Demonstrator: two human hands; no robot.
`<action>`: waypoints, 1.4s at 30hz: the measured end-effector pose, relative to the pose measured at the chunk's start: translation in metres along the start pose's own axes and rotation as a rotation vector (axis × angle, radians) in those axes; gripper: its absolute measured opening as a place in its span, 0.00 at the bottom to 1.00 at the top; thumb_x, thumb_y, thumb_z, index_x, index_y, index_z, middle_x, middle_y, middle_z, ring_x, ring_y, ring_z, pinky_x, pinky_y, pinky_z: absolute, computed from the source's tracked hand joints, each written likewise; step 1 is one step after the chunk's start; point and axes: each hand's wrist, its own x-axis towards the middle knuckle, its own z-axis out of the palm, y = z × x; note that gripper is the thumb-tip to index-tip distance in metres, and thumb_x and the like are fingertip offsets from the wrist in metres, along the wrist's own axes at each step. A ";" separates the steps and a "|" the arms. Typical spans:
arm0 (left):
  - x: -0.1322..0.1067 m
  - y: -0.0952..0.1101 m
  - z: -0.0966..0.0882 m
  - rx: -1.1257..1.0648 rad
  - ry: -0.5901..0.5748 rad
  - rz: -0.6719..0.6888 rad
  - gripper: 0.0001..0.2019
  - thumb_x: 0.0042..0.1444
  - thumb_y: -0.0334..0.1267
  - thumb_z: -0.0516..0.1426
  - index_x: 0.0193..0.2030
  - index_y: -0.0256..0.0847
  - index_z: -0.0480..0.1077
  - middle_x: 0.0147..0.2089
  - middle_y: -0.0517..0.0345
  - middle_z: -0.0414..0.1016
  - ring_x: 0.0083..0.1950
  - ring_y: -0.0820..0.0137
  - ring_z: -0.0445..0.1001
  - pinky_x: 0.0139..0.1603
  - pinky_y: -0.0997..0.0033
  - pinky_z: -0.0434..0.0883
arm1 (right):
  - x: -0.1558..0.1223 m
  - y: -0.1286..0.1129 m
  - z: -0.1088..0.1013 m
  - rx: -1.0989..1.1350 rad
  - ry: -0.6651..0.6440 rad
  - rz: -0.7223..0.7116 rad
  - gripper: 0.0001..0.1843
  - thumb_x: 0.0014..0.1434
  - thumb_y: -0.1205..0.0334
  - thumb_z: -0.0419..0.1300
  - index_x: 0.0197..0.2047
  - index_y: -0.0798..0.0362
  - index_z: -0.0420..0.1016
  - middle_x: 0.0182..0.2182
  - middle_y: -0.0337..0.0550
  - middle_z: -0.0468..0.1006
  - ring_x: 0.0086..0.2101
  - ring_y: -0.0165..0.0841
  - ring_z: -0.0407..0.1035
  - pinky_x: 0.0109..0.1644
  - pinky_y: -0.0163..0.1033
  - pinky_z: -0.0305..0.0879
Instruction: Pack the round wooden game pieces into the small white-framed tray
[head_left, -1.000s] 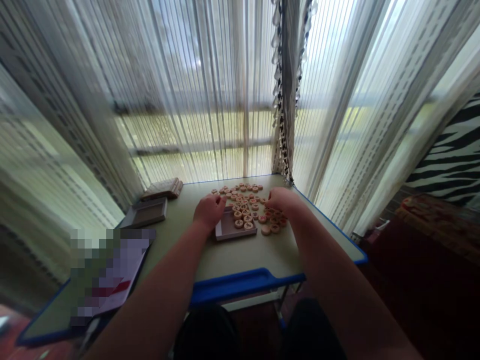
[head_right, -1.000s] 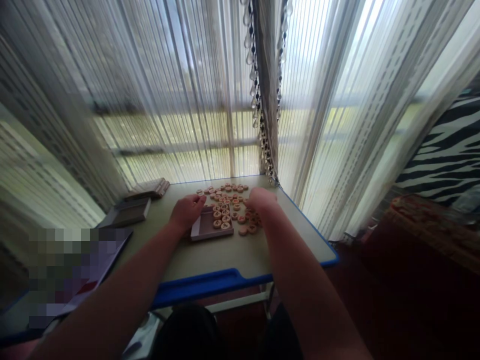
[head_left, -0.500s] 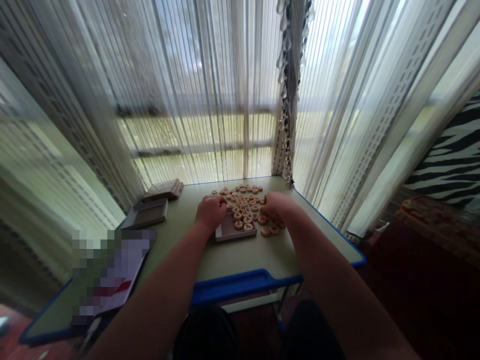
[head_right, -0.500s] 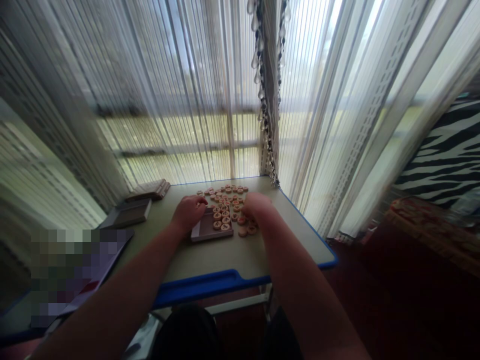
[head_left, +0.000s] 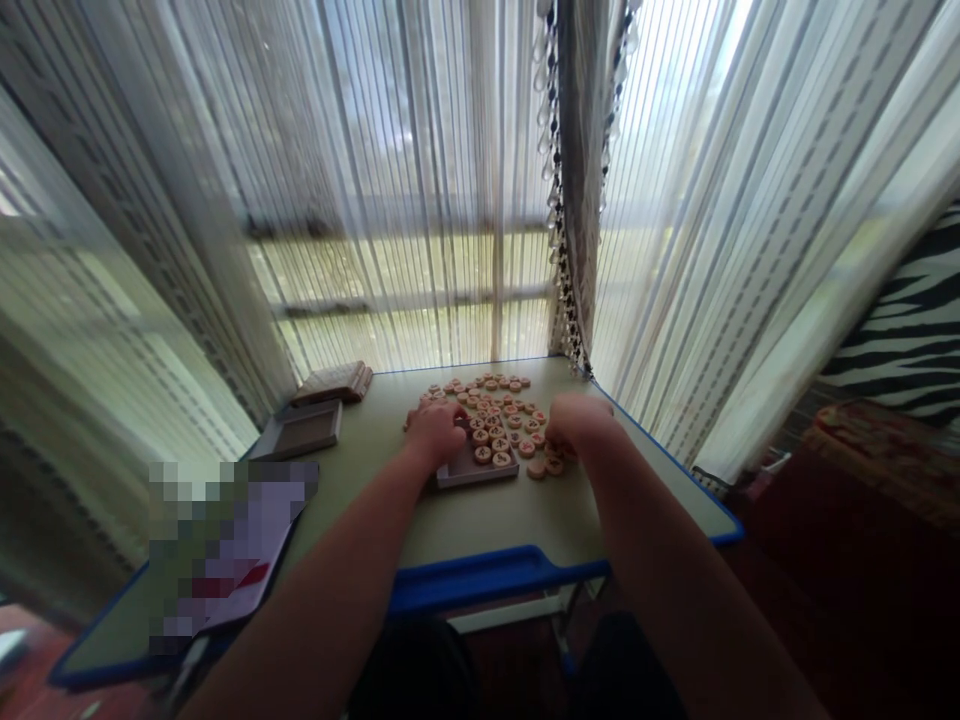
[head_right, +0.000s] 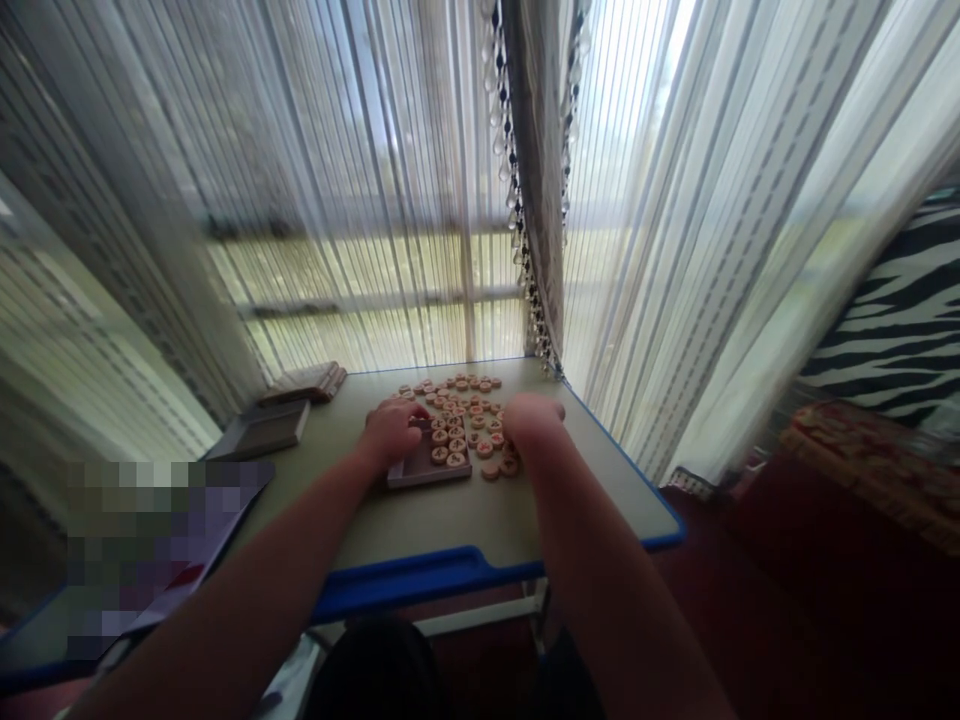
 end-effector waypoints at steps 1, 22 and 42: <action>0.000 0.000 0.000 0.001 -0.007 0.001 0.17 0.41 0.33 0.51 0.39 0.46 0.71 0.44 0.55 0.71 0.49 0.60 0.63 0.48 0.60 0.61 | 0.001 -0.001 0.000 -0.023 -0.006 0.028 0.22 0.42 0.55 0.62 0.43 0.50 0.74 0.41 0.56 0.74 0.41 0.47 0.68 0.37 0.47 0.66; 0.005 -0.005 0.010 -0.041 0.077 -0.021 0.20 0.42 0.24 0.48 0.38 0.48 0.71 0.45 0.55 0.69 0.48 0.62 0.66 0.44 0.61 0.63 | 0.003 -0.014 0.004 0.086 0.207 -0.233 0.21 0.45 0.47 0.56 0.37 0.53 0.76 0.36 0.48 0.76 0.34 0.37 0.69 0.32 0.35 0.61; 0.003 -0.002 0.002 -0.037 0.121 -0.088 0.15 0.45 0.31 0.48 0.36 0.44 0.72 0.42 0.53 0.70 0.45 0.62 0.67 0.42 0.65 0.64 | -0.005 -0.047 0.025 0.438 0.400 -0.818 0.10 0.45 0.61 0.59 0.34 0.52 0.73 0.27 0.37 0.74 0.26 0.25 0.63 0.29 0.30 0.53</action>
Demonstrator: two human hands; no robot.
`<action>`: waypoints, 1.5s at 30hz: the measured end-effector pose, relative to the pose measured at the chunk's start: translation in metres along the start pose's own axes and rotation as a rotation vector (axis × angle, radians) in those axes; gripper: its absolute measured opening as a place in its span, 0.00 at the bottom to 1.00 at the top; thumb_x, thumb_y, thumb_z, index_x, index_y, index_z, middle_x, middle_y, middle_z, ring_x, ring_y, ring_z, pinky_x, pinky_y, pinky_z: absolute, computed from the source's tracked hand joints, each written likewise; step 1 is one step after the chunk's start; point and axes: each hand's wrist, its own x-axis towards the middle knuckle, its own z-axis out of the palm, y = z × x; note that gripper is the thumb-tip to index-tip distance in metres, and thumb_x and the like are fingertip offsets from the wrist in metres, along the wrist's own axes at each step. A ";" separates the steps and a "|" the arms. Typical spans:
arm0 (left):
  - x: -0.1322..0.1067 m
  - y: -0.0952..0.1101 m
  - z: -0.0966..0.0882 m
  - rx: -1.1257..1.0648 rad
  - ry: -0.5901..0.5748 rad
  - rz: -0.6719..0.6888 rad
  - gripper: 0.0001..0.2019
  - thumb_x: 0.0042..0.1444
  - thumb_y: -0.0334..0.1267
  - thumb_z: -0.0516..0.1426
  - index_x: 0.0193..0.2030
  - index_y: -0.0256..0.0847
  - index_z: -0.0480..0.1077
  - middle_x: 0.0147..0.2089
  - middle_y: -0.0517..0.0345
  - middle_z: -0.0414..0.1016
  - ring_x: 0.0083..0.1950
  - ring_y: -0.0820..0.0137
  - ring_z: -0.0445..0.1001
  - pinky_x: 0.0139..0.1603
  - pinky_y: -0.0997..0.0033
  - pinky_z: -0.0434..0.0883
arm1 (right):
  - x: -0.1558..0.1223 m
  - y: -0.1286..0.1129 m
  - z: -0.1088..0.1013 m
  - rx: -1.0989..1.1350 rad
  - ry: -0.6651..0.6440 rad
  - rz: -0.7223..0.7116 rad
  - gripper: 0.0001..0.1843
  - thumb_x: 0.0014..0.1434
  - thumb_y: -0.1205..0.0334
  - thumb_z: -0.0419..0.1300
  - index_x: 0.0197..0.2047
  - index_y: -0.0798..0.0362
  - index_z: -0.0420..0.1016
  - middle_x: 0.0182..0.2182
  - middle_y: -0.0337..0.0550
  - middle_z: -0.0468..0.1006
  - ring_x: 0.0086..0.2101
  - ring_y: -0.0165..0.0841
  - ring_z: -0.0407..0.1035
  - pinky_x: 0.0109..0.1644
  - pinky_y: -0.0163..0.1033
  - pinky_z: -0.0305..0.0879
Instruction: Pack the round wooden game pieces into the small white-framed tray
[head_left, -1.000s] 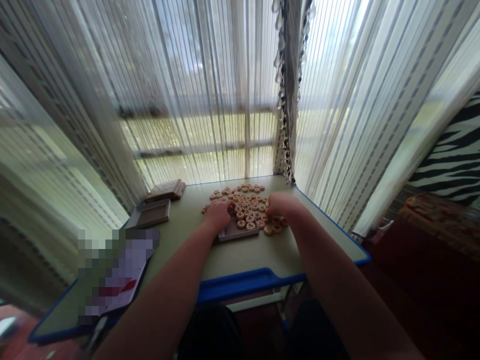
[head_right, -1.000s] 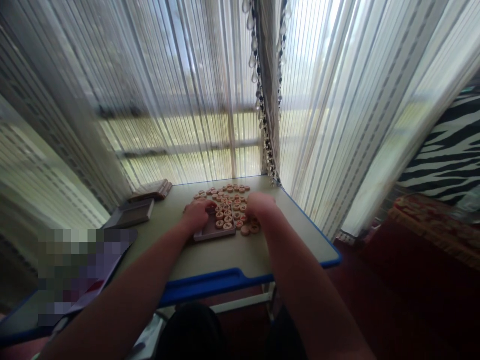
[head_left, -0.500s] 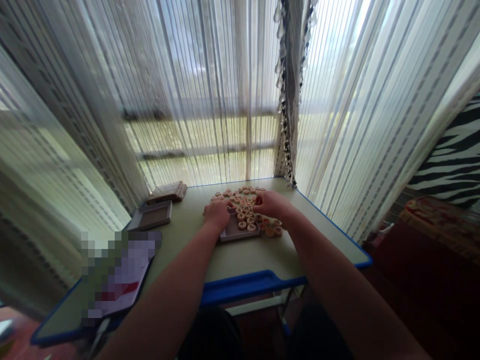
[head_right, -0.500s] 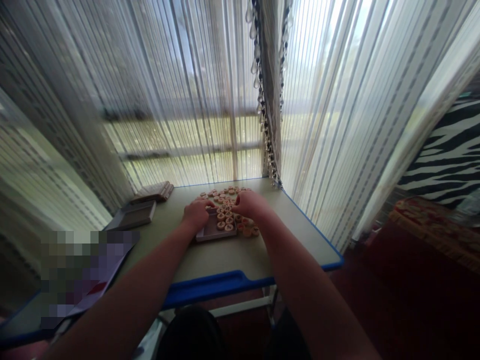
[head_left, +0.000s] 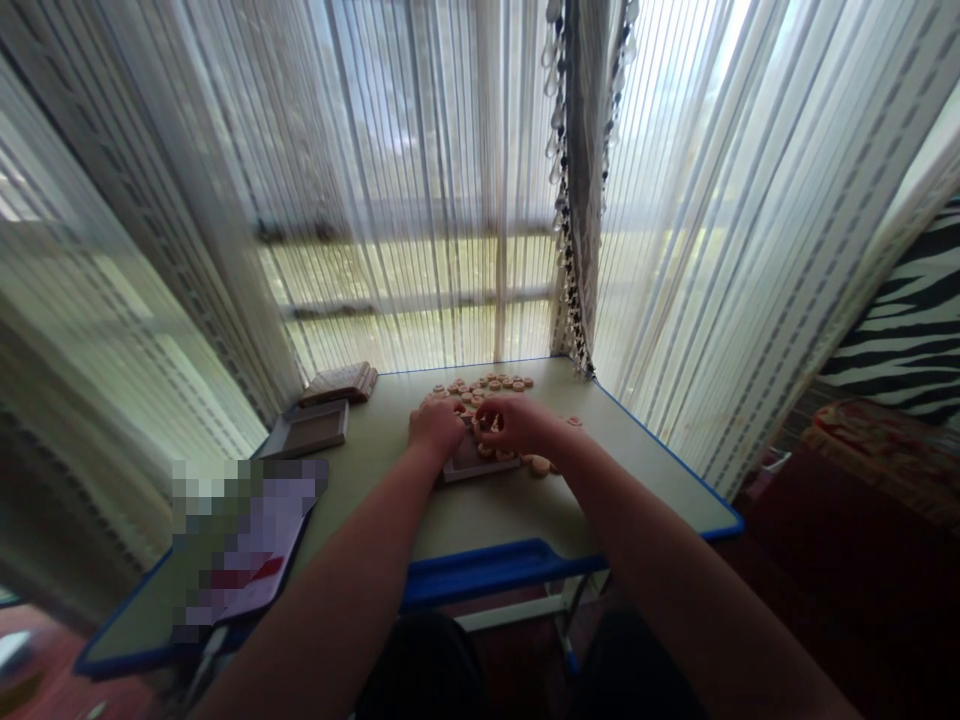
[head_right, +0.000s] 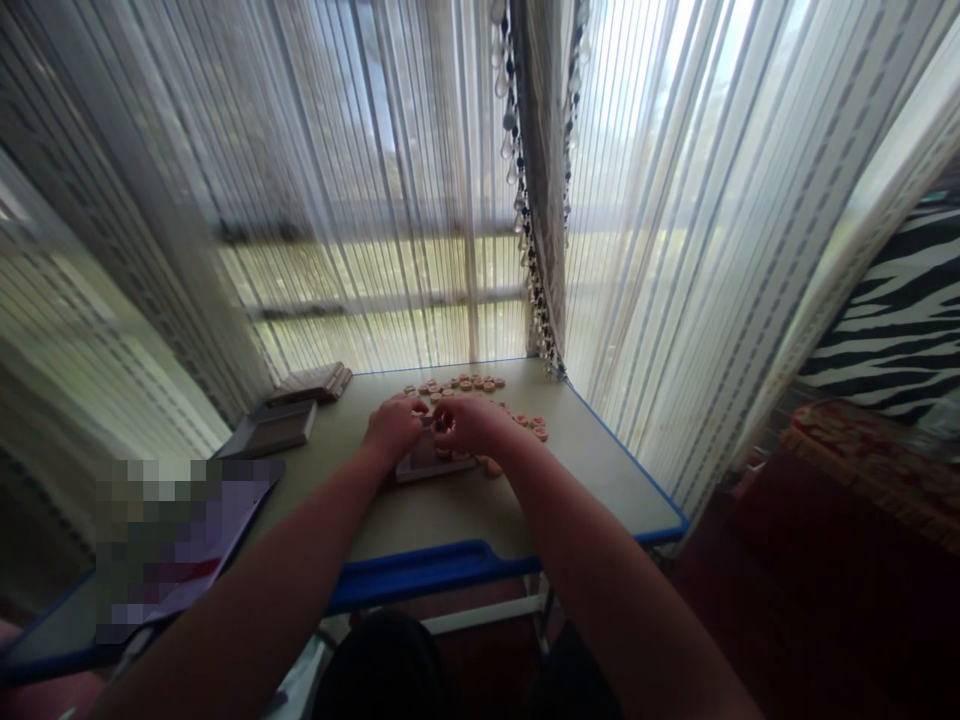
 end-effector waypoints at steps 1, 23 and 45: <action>0.000 0.001 0.000 0.003 -0.001 0.005 0.14 0.45 0.32 0.48 0.36 0.44 0.72 0.42 0.53 0.70 0.45 0.62 0.67 0.41 0.65 0.64 | 0.000 0.000 0.001 0.002 0.000 0.008 0.12 0.45 0.61 0.59 0.36 0.52 0.72 0.27 0.37 0.74 0.26 0.25 0.63 0.29 0.30 0.52; 0.002 0.003 -0.002 -0.663 0.006 0.212 0.11 0.46 0.36 0.52 0.31 0.38 0.75 0.27 0.59 0.76 0.30 0.72 0.72 0.34 0.75 0.66 | 0.000 0.001 -0.006 -0.176 0.147 0.061 0.12 0.50 0.52 0.57 0.33 0.52 0.69 0.29 0.40 0.74 0.28 0.28 0.65 0.29 0.31 0.53; 0.005 0.004 -0.003 -0.959 -0.078 -0.048 0.13 0.43 0.41 0.55 0.30 0.35 0.74 0.26 0.57 0.74 0.25 0.74 0.69 0.27 0.75 0.66 | -0.002 -0.001 -0.011 -0.156 0.196 0.054 0.14 0.49 0.52 0.58 0.37 0.51 0.71 0.35 0.42 0.68 0.32 0.29 0.63 0.35 0.33 0.56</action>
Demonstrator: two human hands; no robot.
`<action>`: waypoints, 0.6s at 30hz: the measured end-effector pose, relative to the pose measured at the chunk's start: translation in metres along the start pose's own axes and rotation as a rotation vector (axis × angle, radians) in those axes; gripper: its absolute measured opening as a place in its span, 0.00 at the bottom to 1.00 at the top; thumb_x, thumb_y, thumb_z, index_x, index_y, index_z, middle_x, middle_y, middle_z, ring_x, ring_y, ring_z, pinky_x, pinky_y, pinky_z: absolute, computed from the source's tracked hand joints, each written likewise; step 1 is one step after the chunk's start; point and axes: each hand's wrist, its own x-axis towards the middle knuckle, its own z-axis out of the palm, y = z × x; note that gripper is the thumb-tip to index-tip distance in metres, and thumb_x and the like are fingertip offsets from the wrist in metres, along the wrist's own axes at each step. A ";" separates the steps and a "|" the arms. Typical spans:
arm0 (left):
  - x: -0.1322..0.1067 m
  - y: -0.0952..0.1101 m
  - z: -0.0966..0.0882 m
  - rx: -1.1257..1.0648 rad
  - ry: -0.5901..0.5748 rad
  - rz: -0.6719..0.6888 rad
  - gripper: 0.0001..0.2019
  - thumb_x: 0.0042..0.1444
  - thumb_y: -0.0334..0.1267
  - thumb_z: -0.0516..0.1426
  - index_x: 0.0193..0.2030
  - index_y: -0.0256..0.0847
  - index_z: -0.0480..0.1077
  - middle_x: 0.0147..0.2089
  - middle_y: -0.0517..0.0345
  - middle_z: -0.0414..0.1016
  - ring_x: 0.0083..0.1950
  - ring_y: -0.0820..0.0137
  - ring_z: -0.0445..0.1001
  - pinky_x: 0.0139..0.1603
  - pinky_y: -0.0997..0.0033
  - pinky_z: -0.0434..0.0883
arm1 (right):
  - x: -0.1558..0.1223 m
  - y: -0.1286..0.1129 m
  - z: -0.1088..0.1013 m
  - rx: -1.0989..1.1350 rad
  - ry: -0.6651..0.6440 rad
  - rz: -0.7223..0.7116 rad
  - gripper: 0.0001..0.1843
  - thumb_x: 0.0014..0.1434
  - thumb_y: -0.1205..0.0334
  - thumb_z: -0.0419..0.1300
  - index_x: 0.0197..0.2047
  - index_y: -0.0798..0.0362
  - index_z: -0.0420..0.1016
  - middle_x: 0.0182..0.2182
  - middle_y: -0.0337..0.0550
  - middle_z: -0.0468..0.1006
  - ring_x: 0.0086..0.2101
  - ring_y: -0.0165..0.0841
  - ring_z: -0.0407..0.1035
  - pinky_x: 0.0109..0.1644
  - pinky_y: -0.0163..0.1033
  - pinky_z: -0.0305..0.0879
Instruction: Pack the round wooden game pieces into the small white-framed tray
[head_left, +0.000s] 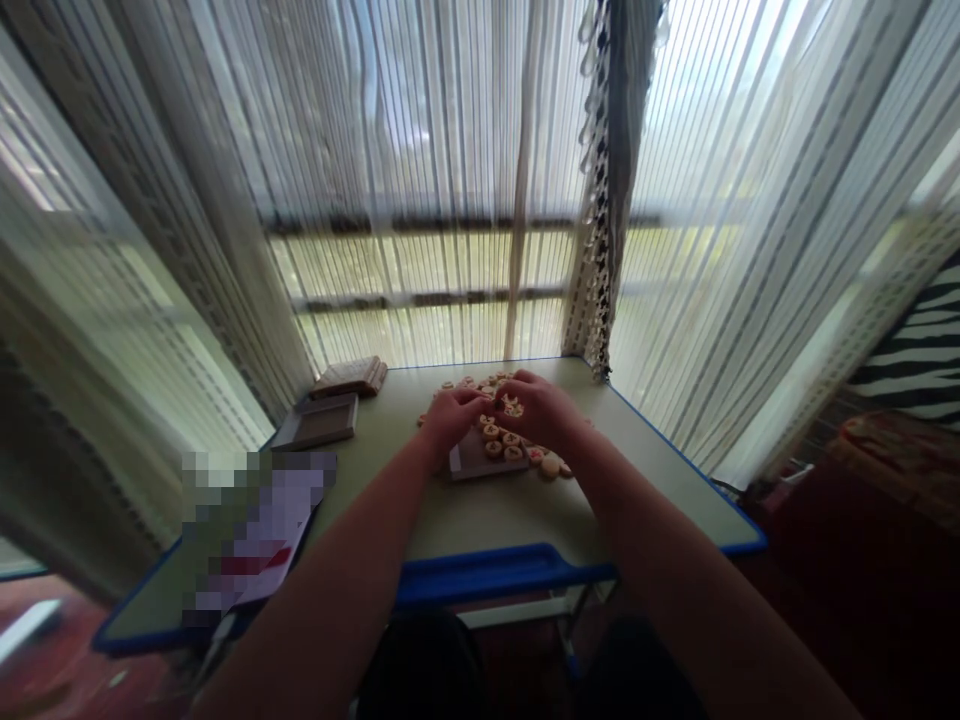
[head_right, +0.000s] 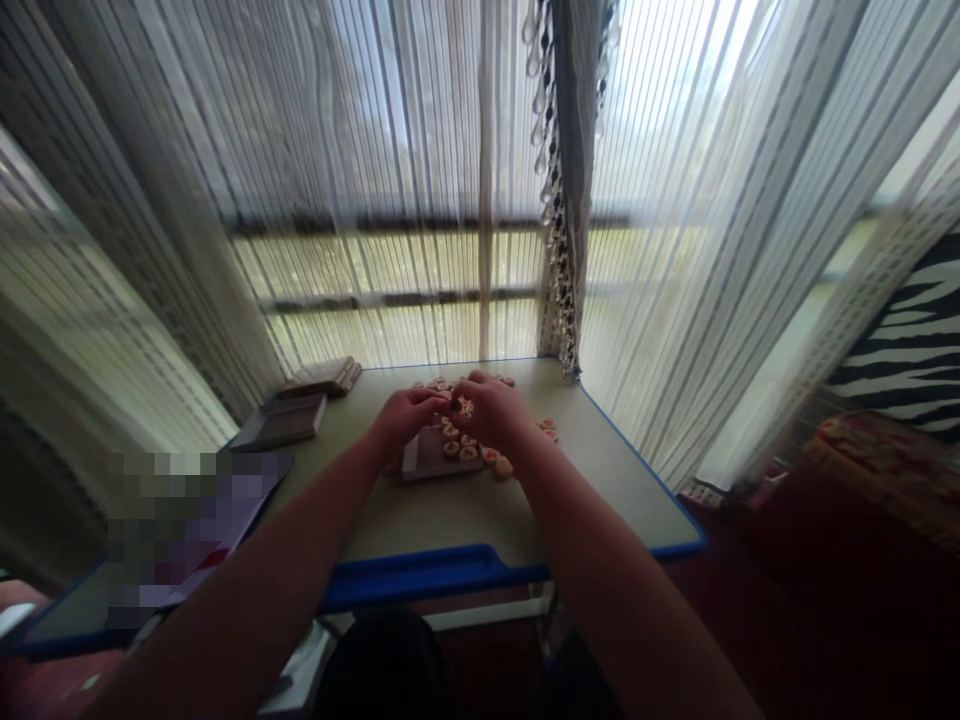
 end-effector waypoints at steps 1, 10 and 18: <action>0.001 -0.002 -0.001 0.014 0.033 0.020 0.13 0.44 0.41 0.53 0.30 0.35 0.74 0.27 0.57 0.75 0.27 0.74 0.69 0.29 0.74 0.66 | 0.000 0.000 0.000 0.009 -0.002 0.004 0.13 0.49 0.53 0.58 0.37 0.51 0.72 0.35 0.42 0.68 0.32 0.29 0.63 0.35 0.33 0.56; 0.003 -0.007 -0.003 0.231 0.129 0.087 0.12 0.44 0.39 0.51 0.30 0.37 0.74 0.28 0.58 0.76 0.32 0.71 0.72 0.34 0.74 0.66 | -0.002 0.000 0.006 0.060 -0.284 -0.085 0.11 0.45 0.56 0.61 0.33 0.49 0.75 0.37 0.41 0.69 0.32 0.30 0.65 0.36 0.33 0.58; 0.001 -0.006 0.000 0.261 0.073 0.052 0.11 0.44 0.38 0.52 0.32 0.38 0.74 0.28 0.59 0.75 0.32 0.71 0.72 0.34 0.74 0.67 | -0.003 -0.001 0.004 0.043 -0.371 -0.032 0.12 0.42 0.53 0.63 0.31 0.47 0.76 0.34 0.39 0.71 0.31 0.31 0.66 0.33 0.33 0.58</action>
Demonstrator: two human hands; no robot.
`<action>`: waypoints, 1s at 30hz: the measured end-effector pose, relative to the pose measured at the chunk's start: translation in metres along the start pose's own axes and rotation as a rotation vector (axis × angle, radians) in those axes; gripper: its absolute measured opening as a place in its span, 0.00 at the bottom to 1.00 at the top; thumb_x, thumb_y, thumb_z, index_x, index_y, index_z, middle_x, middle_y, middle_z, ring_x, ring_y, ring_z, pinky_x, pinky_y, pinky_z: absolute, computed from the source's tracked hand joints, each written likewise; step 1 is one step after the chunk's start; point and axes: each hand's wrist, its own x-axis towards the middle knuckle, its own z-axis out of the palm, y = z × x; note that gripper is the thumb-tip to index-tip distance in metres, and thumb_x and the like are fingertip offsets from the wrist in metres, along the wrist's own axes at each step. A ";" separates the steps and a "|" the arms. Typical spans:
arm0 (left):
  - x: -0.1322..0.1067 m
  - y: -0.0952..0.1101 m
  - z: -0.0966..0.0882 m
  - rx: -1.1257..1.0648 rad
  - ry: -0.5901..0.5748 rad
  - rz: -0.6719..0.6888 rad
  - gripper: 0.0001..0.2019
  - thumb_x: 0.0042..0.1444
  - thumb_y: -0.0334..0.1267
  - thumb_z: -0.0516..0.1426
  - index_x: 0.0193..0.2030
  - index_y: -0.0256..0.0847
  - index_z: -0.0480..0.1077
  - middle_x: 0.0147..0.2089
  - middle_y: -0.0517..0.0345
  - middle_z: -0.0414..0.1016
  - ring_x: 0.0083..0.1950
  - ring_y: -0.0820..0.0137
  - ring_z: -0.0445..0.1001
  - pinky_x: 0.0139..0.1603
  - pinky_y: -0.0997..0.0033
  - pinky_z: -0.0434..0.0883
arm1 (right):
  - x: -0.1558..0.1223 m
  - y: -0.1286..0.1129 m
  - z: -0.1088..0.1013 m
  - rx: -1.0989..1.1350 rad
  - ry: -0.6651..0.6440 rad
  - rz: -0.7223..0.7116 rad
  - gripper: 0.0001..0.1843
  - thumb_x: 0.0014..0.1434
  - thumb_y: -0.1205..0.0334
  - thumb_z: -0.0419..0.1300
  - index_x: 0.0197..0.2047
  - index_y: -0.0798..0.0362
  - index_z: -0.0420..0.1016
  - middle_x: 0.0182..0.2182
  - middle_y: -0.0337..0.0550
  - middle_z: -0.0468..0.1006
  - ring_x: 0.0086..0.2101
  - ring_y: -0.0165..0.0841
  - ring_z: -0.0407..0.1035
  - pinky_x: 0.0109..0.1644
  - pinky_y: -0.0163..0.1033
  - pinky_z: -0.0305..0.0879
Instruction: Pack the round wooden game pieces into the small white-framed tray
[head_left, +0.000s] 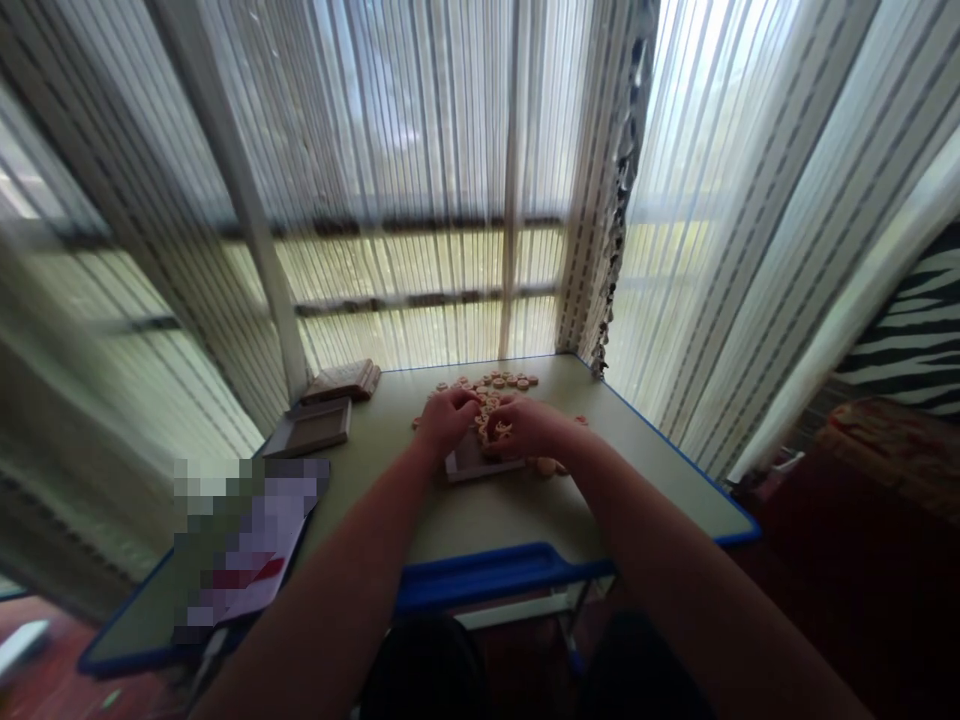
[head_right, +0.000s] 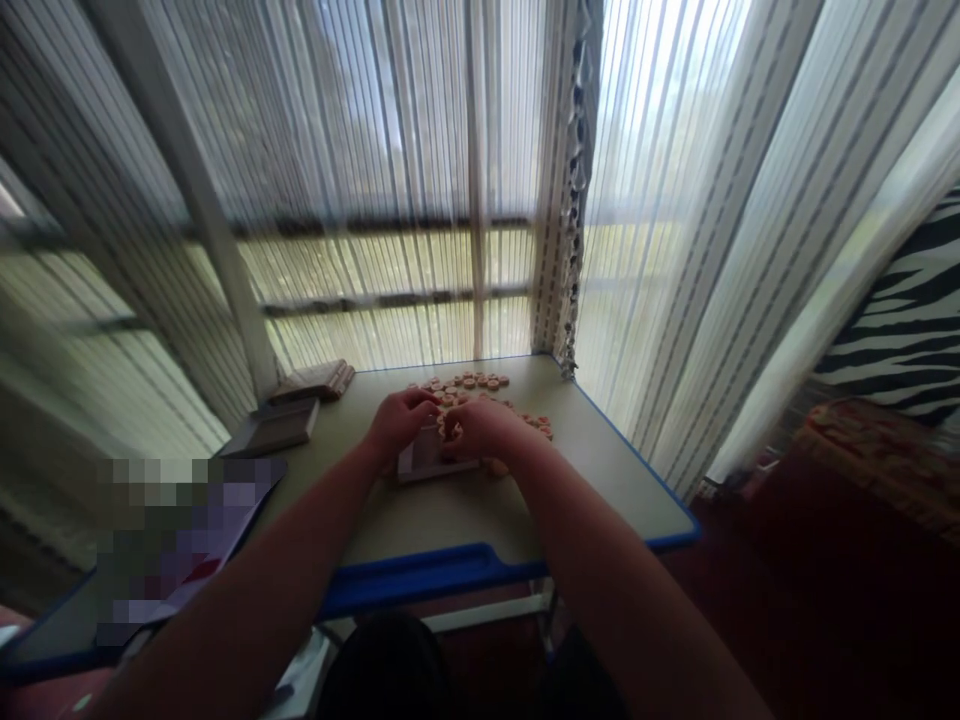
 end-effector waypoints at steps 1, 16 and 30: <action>0.000 0.000 0.000 -0.001 -0.008 0.005 0.11 0.44 0.37 0.52 0.32 0.38 0.73 0.29 0.59 0.76 0.33 0.71 0.72 0.35 0.74 0.67 | 0.000 0.000 0.000 -0.002 0.000 0.000 0.11 0.42 0.53 0.63 0.31 0.47 0.76 0.34 0.39 0.71 0.31 0.31 0.66 0.33 0.33 0.58; -0.001 0.002 -0.001 0.121 -0.033 0.070 0.11 0.45 0.37 0.52 0.31 0.40 0.74 0.30 0.59 0.76 0.34 0.70 0.72 0.37 0.74 0.66 | 0.001 0.000 0.001 -0.027 0.007 -0.014 0.12 0.43 0.53 0.62 0.30 0.50 0.75 0.33 0.40 0.70 0.29 0.29 0.64 0.31 0.33 0.56; -0.002 0.003 -0.003 0.240 -0.021 0.135 0.11 0.46 0.37 0.51 0.29 0.39 0.74 0.27 0.58 0.75 0.31 0.71 0.71 0.32 0.74 0.64 | 0.002 0.006 0.002 -0.003 0.007 -0.009 0.11 0.45 0.53 0.60 0.31 0.49 0.75 0.32 0.40 0.71 0.30 0.30 0.64 0.32 0.33 0.56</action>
